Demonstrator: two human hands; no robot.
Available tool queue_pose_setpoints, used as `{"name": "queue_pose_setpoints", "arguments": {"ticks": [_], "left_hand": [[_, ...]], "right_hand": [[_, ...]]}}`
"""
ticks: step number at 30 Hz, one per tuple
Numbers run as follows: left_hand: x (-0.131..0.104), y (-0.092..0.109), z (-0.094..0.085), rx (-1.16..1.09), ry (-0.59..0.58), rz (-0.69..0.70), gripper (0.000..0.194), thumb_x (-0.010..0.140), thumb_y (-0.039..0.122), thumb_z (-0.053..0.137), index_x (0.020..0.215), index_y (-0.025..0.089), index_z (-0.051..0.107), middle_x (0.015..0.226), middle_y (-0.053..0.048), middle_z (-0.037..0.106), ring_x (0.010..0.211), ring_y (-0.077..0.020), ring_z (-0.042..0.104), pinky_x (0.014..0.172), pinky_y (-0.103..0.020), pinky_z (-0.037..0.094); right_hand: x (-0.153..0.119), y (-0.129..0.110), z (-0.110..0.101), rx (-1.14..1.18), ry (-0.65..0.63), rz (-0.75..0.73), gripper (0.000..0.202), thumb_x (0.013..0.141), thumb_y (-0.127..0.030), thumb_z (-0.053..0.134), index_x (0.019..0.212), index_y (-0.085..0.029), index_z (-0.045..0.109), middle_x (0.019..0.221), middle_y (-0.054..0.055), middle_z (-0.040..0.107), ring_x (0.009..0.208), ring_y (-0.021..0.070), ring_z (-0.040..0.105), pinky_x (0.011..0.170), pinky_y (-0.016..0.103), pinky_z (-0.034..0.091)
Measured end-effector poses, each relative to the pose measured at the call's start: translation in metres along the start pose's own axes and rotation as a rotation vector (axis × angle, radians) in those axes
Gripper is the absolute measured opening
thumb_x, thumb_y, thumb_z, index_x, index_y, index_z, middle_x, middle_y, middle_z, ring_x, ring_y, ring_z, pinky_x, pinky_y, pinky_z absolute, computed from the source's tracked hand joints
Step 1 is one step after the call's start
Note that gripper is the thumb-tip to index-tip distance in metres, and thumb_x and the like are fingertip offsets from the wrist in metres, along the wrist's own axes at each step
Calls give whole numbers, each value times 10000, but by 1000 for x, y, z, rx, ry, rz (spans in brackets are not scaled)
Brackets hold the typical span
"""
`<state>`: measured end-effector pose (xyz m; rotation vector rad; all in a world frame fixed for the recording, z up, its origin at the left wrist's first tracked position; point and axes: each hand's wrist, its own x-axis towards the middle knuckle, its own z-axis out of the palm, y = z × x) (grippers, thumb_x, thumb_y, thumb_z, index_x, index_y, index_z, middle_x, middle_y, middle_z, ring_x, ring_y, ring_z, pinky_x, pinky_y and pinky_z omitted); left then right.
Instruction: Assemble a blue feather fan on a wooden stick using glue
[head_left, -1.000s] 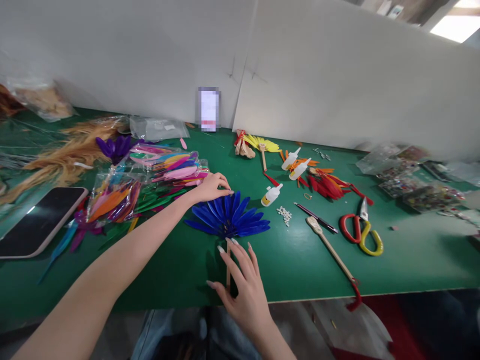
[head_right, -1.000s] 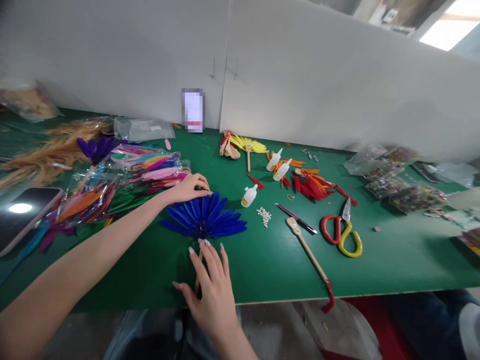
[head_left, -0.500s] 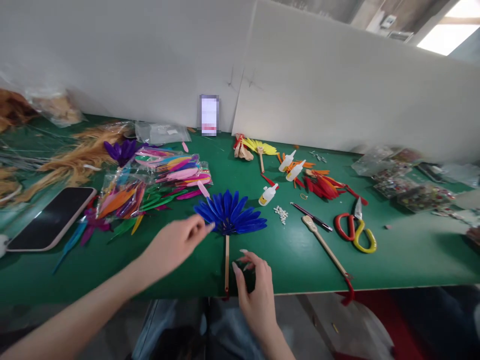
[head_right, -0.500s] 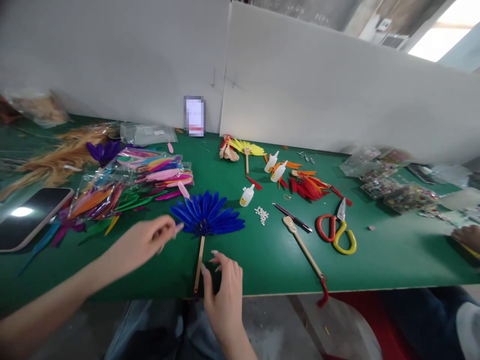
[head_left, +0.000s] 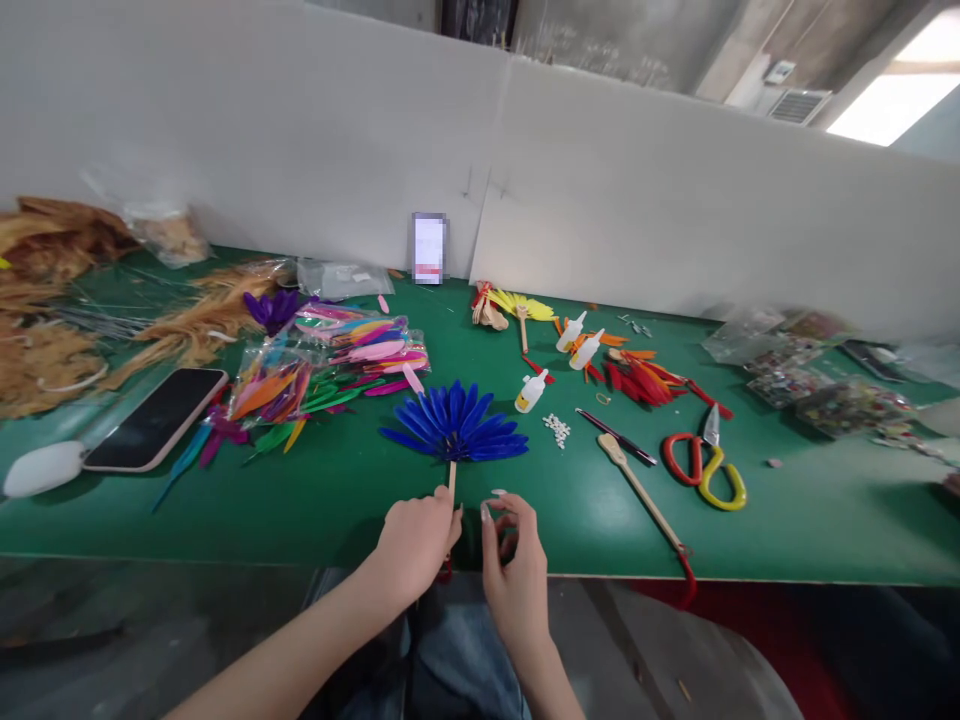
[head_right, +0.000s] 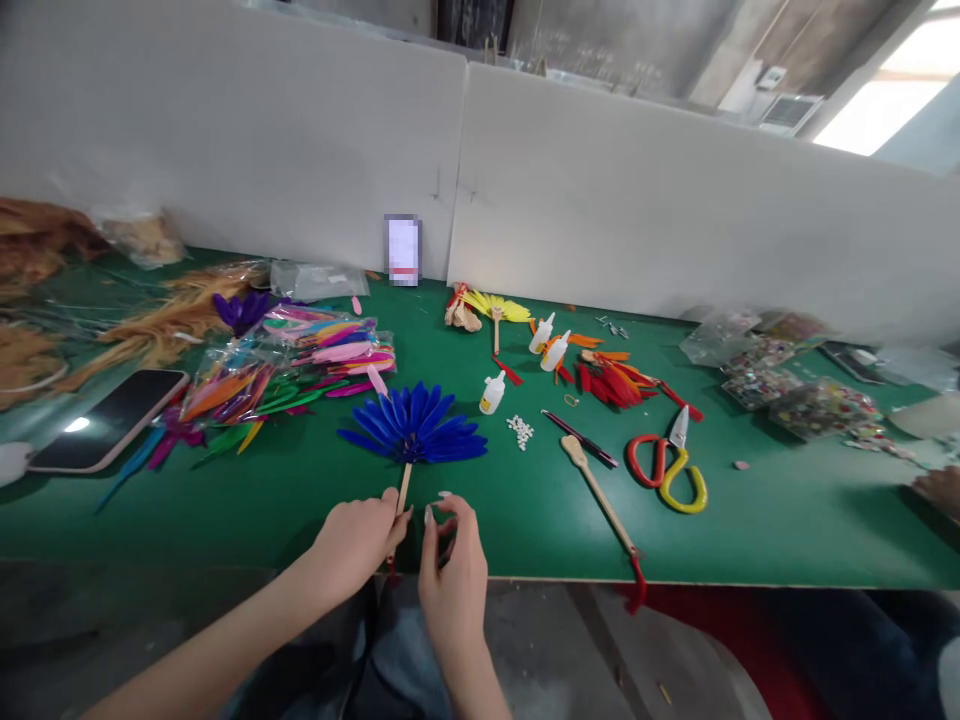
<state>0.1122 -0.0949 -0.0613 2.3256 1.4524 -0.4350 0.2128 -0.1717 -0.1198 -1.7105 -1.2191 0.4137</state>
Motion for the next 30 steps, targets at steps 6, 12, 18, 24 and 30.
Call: {"name": "queue_pose_setpoints", "arguments": {"ticks": [6, 12, 18, 24, 30], "left_hand": [[-4, 3, -1, -31, 15, -25, 275, 899, 155, 360, 987, 59, 602, 834, -189, 718, 822, -334, 699, 670, -391, 515], [-6, -24, -1, -116, 109, 11, 299, 939, 332, 370, 1006, 131, 581, 829, -114, 706, 767, -282, 695, 638, -357, 516], [0, -48, 29, -35, 746, 213, 544, 934, 458, 359, 1381, 155, 424, 1396, -175, 459, 1298, -317, 417, 1038, -464, 351], [14, -41, 45, 31, 739, 296, 594, 948, 473, 307, 1449, 154, 315, 1508, -131, 290, 1394, -273, 263, 1134, -485, 196], [18, -40, 50, 53, 750, 299, 600, 950, 457, 324, 1428, 95, 344, 1505, -148, 278, 1401, -276, 241, 1137, -489, 198]], "right_hand": [[17, 0, 0, 30, -88, 28, 253, 906, -359, 460, 1018, -177, 597, 859, 68, 700, 638, 156, 646, 488, 234, 471], [22, 1, -2, -32, -156, -91, 276, 909, -292, 459, 1117, -180, 603, 967, 89, 692, 804, 185, 662, 654, 289, 550], [9, 5, 6, -213, -137, -307, 399, 885, -215, 499, 1284, -224, 510, 1259, 111, 569, 1156, 241, 532, 942, 445, 488], [8, 12, 13, -232, -92, -311, 429, 910, -183, 440, 1335, -236, 455, 1362, 119, 472, 1255, 253, 451, 968, 474, 476], [11, 14, 12, -282, -97, -282, 439, 910, -182, 433, 1347, -230, 439, 1393, 127, 432, 1288, 278, 406, 967, 506, 468]]}}
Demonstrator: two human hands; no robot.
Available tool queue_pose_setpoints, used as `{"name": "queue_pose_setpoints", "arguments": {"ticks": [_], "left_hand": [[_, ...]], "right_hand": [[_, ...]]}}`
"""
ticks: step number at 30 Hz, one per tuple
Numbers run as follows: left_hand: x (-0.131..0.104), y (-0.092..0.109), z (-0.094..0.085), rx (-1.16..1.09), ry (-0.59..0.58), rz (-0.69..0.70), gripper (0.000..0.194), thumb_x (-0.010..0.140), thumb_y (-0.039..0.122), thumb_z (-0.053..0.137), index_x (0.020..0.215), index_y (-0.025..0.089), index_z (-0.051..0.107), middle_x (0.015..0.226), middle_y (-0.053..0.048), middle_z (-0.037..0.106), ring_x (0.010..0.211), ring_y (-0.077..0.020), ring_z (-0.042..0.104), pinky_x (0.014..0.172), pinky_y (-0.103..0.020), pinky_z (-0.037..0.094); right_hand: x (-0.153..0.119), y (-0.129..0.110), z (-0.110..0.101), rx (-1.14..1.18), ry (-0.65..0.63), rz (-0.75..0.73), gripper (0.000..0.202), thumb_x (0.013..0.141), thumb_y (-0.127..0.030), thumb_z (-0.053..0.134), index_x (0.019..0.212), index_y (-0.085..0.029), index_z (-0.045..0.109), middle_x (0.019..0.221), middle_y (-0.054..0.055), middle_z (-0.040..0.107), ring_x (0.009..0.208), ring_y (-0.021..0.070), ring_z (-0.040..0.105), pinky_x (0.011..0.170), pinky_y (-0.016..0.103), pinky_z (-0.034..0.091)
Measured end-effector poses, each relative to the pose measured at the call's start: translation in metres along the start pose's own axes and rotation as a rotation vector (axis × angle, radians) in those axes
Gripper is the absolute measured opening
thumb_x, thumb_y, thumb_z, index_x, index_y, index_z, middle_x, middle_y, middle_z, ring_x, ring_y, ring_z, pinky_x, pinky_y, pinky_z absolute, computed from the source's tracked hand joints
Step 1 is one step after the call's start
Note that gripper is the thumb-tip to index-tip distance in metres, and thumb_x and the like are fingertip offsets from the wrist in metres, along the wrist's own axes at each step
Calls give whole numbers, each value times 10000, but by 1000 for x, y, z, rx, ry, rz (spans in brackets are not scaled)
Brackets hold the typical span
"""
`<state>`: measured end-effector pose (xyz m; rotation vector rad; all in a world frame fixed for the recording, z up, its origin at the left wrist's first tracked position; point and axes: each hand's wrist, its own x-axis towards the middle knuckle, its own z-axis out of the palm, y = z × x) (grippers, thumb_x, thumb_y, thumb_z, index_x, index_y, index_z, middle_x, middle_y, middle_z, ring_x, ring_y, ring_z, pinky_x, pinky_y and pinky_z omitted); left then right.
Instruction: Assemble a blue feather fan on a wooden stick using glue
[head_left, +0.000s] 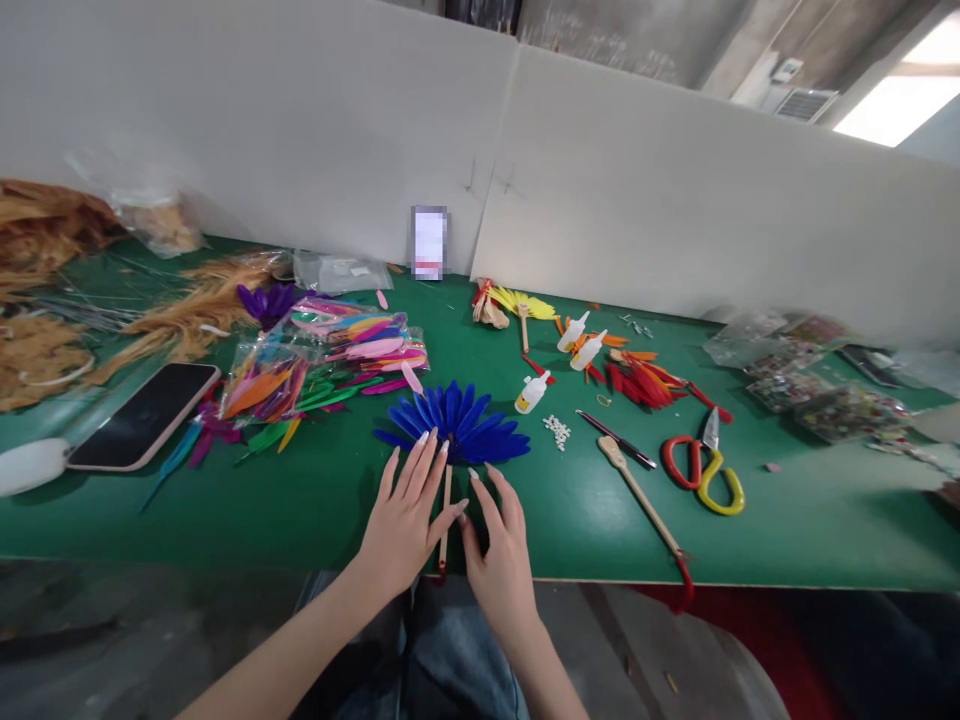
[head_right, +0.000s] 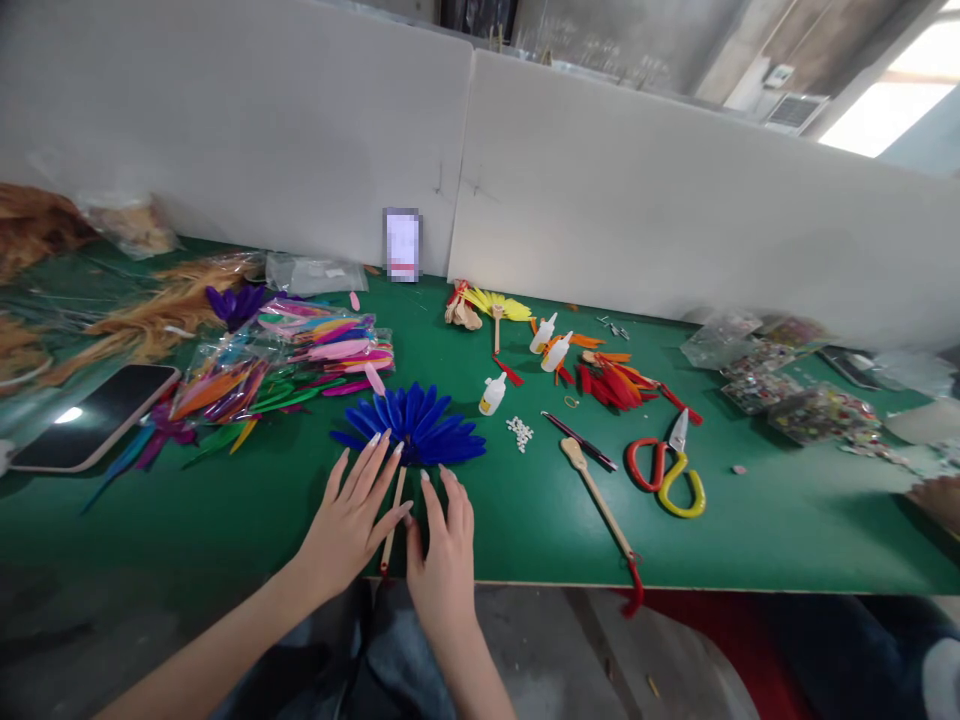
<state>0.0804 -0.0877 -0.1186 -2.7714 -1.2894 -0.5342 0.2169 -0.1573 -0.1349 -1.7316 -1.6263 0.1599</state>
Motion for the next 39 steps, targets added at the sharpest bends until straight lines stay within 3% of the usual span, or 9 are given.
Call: {"name": "queue_pose_setpoints", "arguments": {"ticks": [13, 22, 39], "left_hand": [[0, -1, 1, 46, 8, 11, 587, 946, 467, 340, 1397, 96, 400, 1503, -158, 275, 1392, -280, 266, 1123, -492, 216], [-2, -3, 9, 71, 111, 23, 567, 941, 444, 381, 1396, 106, 405, 1493, -154, 315, 1383, -272, 287, 1142, -462, 146], [0, -4, 12, 0, 124, 13, 570, 935, 454, 406, 1407, 135, 394, 1501, -145, 307, 1384, -278, 283, 1140, -463, 136]], "right_hand": [[6, 4, -7, -35, 54, 32, 413, 931, -234, 439, 1343, -223, 441, 1389, 135, 419, 1292, 279, 398, 986, 510, 453], [18, 2, -8, -39, 125, -87, 455, 921, -169, 464, 1367, -240, 412, 1473, 117, 306, 1376, 274, 278, 1038, 510, 405], [16, 7, -4, -41, 167, -13, 461, 932, -217, 459, 1385, -263, 390, 1465, 112, 327, 1365, 272, 303, 1030, 520, 409]]}}
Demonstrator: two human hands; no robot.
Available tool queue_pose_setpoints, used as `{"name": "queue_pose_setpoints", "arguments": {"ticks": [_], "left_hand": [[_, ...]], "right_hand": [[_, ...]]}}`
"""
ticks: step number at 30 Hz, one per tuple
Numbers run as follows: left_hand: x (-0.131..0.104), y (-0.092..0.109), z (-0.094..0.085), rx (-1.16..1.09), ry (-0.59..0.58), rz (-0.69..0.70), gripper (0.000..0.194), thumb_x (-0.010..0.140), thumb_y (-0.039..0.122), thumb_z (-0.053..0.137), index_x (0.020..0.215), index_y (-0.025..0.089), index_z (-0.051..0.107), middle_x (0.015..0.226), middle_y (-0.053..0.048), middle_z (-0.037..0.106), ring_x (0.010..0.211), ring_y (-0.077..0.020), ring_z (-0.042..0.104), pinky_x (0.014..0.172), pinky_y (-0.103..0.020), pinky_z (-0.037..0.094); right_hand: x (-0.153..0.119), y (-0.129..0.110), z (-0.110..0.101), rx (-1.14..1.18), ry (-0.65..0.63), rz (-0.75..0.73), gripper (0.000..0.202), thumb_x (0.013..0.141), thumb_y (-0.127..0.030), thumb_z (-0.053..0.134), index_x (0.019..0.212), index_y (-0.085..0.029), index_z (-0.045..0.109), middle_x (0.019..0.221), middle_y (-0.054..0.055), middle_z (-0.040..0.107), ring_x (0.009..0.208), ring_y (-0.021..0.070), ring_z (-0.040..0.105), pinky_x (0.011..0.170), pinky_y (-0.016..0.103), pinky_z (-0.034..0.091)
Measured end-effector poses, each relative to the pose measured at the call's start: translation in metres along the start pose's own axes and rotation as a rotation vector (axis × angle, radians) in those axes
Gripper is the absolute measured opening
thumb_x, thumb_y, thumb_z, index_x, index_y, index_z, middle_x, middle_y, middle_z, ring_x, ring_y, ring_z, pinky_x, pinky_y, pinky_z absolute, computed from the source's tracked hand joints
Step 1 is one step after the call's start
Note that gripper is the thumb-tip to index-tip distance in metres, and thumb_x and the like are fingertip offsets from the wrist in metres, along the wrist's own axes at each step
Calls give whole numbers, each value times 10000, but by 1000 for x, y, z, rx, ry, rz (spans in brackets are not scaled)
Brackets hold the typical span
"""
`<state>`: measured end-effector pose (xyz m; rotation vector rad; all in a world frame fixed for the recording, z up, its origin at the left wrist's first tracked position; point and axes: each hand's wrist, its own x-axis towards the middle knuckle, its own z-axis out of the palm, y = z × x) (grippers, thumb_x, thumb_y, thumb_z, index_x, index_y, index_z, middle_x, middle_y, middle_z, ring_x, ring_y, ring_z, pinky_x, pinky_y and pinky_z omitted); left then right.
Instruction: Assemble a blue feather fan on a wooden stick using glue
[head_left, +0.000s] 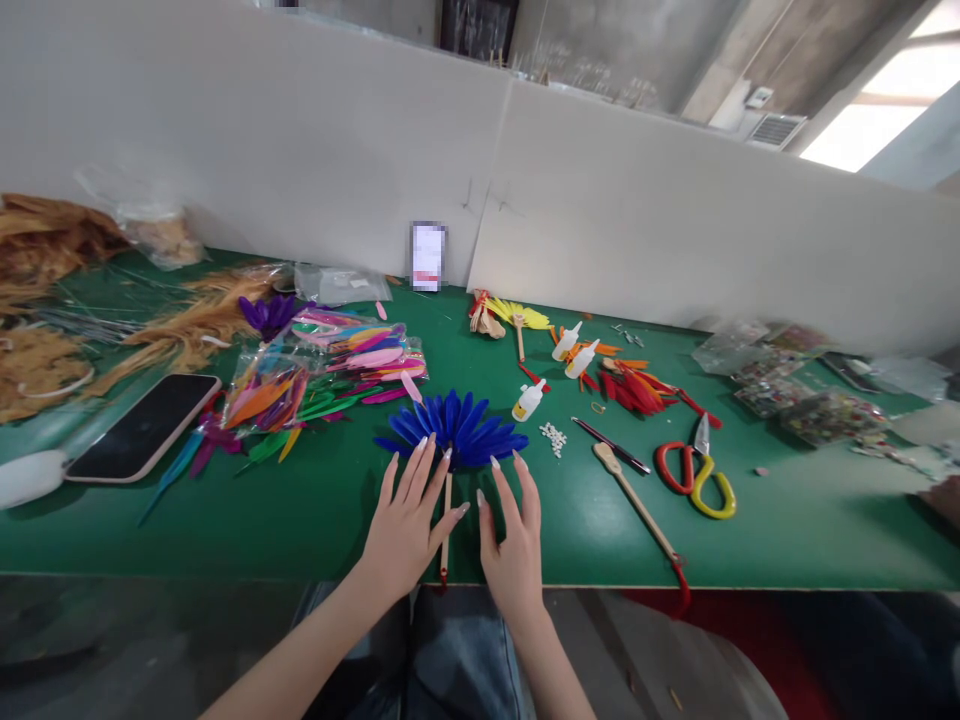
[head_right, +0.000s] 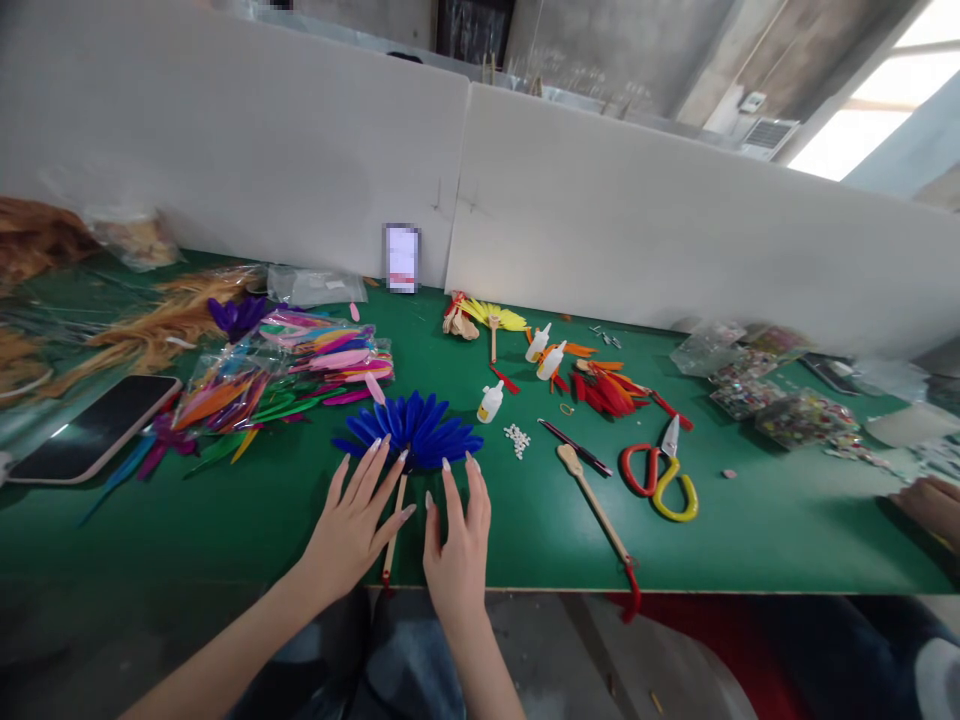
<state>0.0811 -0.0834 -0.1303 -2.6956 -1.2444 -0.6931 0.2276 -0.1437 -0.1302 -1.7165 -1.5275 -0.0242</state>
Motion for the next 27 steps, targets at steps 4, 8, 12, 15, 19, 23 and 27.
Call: {"name": "queue_pose_setpoints", "arguments": {"ticks": [4, 8, 12, 15, 19, 23, 27], "left_hand": [[2, 0, -1, 12, 1, 7, 574, 937, 451, 400, 1409, 123, 387, 1501, -148, 304, 1387, -272, 277, 1140, -457, 139], [5, 0, -2, 32, -2, 20, 564, 941, 452, 387, 1393, 116, 412, 1495, -155, 314, 1383, -272, 287, 1134, -462, 145], [6, 0, -2, 56, 4, 28, 556, 942, 450, 383, 1379, 111, 432, 1485, -164, 329, 1374, -274, 305, 1128, -467, 154], [6, 0, -2, 66, -3, 36, 558, 940, 450, 390, 1379, 108, 432, 1485, -162, 329, 1372, -278, 309, 1128, -474, 155], [6, -1, -2, 67, -10, 43, 561, 939, 455, 389, 1380, 112, 431, 1488, -158, 327, 1373, -279, 306, 1131, -479, 149], [6, -2, -2, 54, -13, 37, 558, 940, 457, 386, 1389, 127, 421, 1493, -151, 321, 1379, -276, 295, 1134, -479, 145], [6, -2, -4, 35, -14, 7, 587, 936, 466, 393, 1423, 140, 363, 1502, -139, 307, 1387, -270, 279, 1139, -466, 141]], "right_hand": [[0, 0, 0, -2, 4, 11, 446, 931, -224, 462, 1373, -255, 408, 1460, 114, 332, 1362, 269, 311, 1028, 510, 417], [-1, 0, 1, 5, 7, 22, 439, 931, -225, 462, 1366, -255, 417, 1454, 113, 342, 1357, 264, 322, 1028, 502, 420], [-1, 0, 1, -4, 13, 20, 434, 930, -225, 462, 1362, -245, 424, 1447, 119, 350, 1357, 265, 322, 1029, 503, 416], [-1, 0, 1, -13, 16, 17, 428, 930, -225, 458, 1357, -243, 435, 1443, 122, 359, 1353, 267, 331, 1023, 501, 423], [-1, 1, 2, -18, 20, 17, 429, 931, -241, 453, 1360, -246, 435, 1448, 120, 357, 1353, 273, 332, 1017, 504, 427], [-1, 0, 2, -22, 17, 21, 424, 932, -245, 455, 1355, -241, 441, 1445, 122, 363, 1347, 268, 340, 1019, 497, 425], [-2, 1, 2, -12, 18, 35, 428, 932, -252, 456, 1359, -250, 433, 1441, 120, 369, 1337, 269, 355, 1012, 502, 433]]}}
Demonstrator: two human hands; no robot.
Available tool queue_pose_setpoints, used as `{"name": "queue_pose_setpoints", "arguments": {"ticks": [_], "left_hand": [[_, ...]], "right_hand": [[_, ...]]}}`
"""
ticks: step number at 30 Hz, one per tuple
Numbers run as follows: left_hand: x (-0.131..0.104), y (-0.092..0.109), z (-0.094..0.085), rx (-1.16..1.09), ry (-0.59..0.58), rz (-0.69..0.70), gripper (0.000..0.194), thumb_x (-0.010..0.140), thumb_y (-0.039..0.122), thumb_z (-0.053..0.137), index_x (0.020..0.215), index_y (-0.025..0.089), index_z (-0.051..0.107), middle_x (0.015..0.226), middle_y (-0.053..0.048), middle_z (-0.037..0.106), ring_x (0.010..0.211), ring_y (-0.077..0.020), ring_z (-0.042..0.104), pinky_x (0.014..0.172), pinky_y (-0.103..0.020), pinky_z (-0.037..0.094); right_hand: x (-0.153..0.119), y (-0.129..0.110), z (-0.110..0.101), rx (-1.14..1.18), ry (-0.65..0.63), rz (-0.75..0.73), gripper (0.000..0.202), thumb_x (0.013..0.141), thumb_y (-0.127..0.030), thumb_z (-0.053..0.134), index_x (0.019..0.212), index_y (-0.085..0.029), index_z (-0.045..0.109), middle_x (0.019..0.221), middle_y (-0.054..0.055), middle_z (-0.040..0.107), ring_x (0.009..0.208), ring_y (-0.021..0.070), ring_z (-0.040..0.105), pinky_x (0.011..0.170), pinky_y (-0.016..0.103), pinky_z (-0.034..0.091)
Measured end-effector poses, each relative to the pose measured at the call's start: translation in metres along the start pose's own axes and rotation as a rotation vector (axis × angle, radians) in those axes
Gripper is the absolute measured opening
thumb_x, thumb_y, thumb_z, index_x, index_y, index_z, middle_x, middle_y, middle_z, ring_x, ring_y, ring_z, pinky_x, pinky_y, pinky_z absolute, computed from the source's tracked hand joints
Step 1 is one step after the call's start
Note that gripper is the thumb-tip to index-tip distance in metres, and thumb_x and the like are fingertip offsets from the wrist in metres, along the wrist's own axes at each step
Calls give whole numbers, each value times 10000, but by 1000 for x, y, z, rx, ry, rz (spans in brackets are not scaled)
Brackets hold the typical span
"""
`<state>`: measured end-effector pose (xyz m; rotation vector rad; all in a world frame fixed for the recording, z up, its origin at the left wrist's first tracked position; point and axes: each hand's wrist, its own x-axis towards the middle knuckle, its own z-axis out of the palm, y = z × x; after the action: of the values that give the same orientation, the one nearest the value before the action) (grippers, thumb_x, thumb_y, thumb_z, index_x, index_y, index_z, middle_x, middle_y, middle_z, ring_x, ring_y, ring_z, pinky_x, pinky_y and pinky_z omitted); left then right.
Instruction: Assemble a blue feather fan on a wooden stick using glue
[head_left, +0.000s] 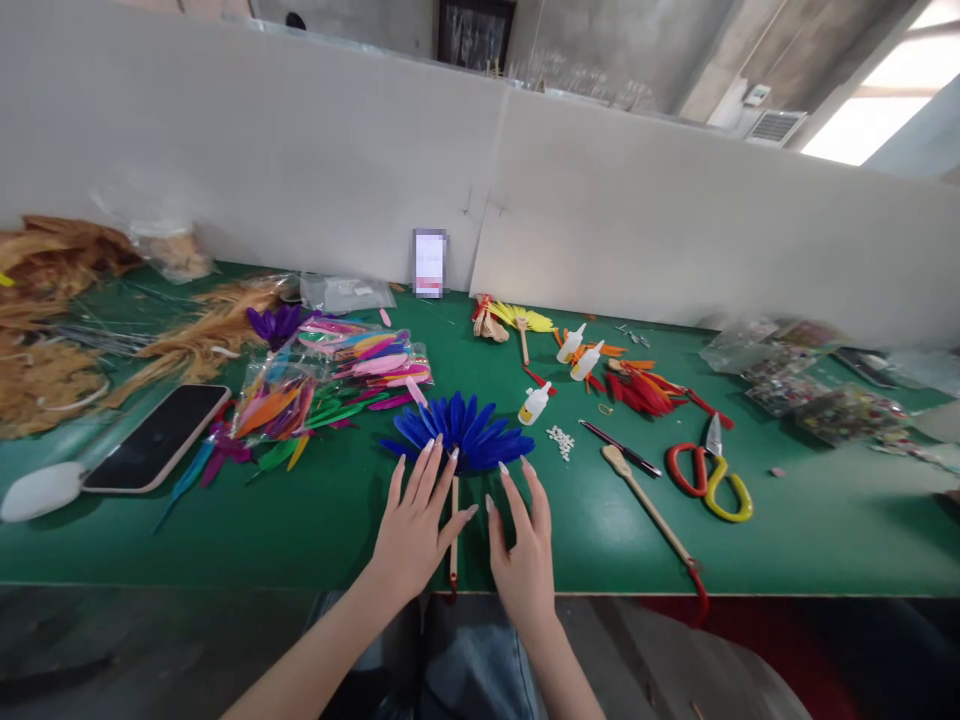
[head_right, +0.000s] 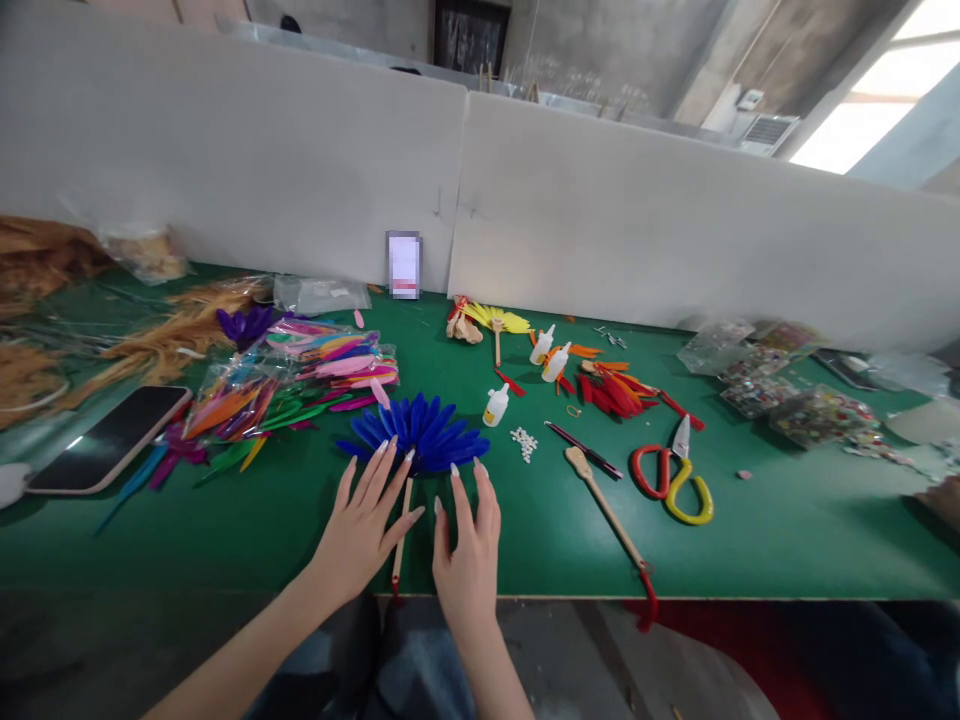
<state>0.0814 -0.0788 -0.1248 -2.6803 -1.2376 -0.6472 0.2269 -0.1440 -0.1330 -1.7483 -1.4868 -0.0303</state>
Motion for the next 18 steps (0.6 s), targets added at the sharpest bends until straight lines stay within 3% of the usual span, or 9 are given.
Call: {"name": "queue_pose_setpoints", "arguments": {"ticks": [5, 9, 13, 15, 18], "left_hand": [[0, 0, -5, -35, -2, -55, 639, 940, 466, 380, 1468, 131, 250, 1512, -153, 275, 1393, -277, 261, 1137, -474, 151], [1, -2, -10, -197, -38, -149, 576, 970, 407, 316, 1485, 179, 197, 1540, -131, 206, 1417, -278, 188, 1132, -518, 155], [6, -6, -24, -665, -57, -332, 505, 986, 413, 235, 1468, 263, 256, 1562, -46, 149, 1436, -258, 83, 1141, -525, 160], [11, -8, -37, -944, -83, -399, 508, 994, 412, 126, 1459, 279, 283, 1542, -20, 228, 1426, -227, 156, 1129, -472, 258], [19, -10, -58, -1170, -148, -395, 626, 971, 348, -94, 1470, 237, 268, 1492, -25, 342, 1368, -178, 323, 1066, -374, 398]], "right_hand": [[-2, 2, 2, 8, 6, 15, 425, 928, -255, 468, 1351, -251, 438, 1437, 124, 372, 1336, 280, 352, 1006, 521, 434], [-2, 2, 2, 14, 8, 24, 413, 930, -251, 461, 1343, -245, 443, 1433, 126, 376, 1335, 279, 355, 1010, 518, 432], [-2, 1, 2, 26, 13, 29, 412, 929, -251, 466, 1340, -240, 446, 1429, 127, 380, 1330, 274, 366, 1018, 509, 427], [-2, 2, 2, 34, 16, 34, 405, 928, -252, 469, 1333, -240, 454, 1419, 124, 393, 1320, 271, 381, 1018, 506, 429], [-3, 2, 3, 43, 26, 46, 390, 928, -255, 474, 1317, -239, 472, 1404, 120, 412, 1308, 265, 400, 1019, 499, 431]]}}
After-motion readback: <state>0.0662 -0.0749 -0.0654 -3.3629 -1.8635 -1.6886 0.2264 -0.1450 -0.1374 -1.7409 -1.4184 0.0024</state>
